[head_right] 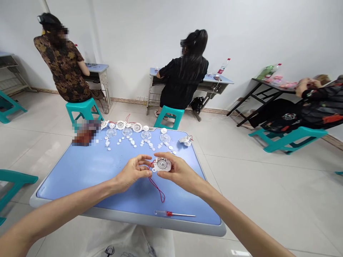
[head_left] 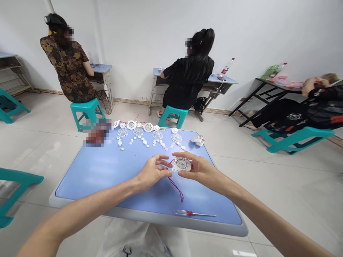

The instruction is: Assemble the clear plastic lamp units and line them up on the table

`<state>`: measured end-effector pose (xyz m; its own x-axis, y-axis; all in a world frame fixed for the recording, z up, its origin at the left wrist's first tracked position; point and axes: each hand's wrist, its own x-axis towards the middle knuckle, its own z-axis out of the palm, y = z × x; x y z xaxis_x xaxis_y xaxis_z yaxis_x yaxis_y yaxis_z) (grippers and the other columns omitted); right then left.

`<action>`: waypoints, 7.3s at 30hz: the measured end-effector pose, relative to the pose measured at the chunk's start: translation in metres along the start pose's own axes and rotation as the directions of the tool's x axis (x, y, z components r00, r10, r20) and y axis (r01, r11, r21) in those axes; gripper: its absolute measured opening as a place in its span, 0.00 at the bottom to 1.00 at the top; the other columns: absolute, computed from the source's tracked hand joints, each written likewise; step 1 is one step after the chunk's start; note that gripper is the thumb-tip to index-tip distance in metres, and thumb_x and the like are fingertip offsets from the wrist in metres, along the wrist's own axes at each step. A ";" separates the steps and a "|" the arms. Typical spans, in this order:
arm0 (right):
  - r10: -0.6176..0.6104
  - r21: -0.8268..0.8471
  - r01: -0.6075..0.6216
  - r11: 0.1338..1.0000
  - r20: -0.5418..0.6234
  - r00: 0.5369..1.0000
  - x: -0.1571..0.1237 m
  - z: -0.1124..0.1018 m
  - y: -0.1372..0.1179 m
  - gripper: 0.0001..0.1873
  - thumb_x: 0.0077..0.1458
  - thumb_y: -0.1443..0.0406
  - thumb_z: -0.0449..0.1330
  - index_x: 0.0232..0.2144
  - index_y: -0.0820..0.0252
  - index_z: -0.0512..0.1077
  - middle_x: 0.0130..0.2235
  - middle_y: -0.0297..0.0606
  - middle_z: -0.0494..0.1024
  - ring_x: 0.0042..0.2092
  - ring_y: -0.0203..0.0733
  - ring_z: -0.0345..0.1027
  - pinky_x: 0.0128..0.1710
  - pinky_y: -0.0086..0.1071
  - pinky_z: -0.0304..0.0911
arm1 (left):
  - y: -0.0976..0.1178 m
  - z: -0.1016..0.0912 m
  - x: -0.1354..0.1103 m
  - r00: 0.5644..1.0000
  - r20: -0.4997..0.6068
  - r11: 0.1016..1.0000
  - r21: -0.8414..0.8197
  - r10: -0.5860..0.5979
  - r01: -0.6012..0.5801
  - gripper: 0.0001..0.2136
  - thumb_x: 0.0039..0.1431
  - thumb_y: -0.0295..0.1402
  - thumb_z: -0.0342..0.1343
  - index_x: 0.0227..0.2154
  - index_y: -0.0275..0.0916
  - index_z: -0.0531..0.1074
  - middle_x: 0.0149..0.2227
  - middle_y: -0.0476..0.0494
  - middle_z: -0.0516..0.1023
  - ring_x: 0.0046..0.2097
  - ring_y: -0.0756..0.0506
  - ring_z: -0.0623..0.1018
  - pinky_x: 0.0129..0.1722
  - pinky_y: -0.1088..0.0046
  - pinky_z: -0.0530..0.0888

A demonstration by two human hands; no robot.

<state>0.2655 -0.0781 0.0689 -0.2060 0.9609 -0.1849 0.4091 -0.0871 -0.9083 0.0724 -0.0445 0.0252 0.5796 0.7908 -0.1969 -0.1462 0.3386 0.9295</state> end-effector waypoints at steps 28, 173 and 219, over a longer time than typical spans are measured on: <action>-0.143 -0.239 0.091 0.967 -0.214 0.966 0.001 -0.042 -0.031 0.23 0.45 0.61 0.63 0.47 0.48 0.71 0.38 0.36 0.74 0.26 0.37 0.60 0.24 0.33 0.56 | 0.124 -0.040 0.036 0.970 0.220 0.353 0.904 0.100 -0.241 0.13 0.55 0.25 0.49 0.34 0.34 0.80 0.24 0.47 0.75 0.27 0.50 0.71 0.30 0.76 0.67; -0.115 -0.326 -0.086 0.941 -0.550 0.827 0.083 -0.109 0.117 0.24 0.54 0.57 0.58 0.53 0.54 0.69 0.55 0.45 0.70 0.49 0.47 0.71 0.48 0.41 0.70 | 0.012 -0.030 0.055 0.603 0.382 0.266 0.644 0.701 -0.717 0.24 0.54 0.13 0.41 0.45 0.41 0.73 0.36 0.45 0.75 0.40 0.47 0.74 0.43 0.68 0.72; -0.673 -0.389 0.549 0.740 -0.423 0.607 0.001 0.050 0.059 0.23 0.54 0.64 0.63 0.51 0.54 0.64 0.52 0.48 0.63 0.53 0.50 0.64 0.40 0.41 0.73 | 0.007 -0.002 0.006 0.927 0.330 0.936 0.231 0.180 -0.264 0.35 0.50 0.35 0.67 0.61 0.45 0.62 0.60 0.38 0.63 0.58 0.38 0.67 0.56 0.60 0.67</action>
<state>0.2443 -0.0954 -0.0034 -0.0243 0.7529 0.6577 0.5350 0.5656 -0.6276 0.0737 -0.0362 0.0303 0.7754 0.6253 0.0881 -0.1052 -0.0097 0.9944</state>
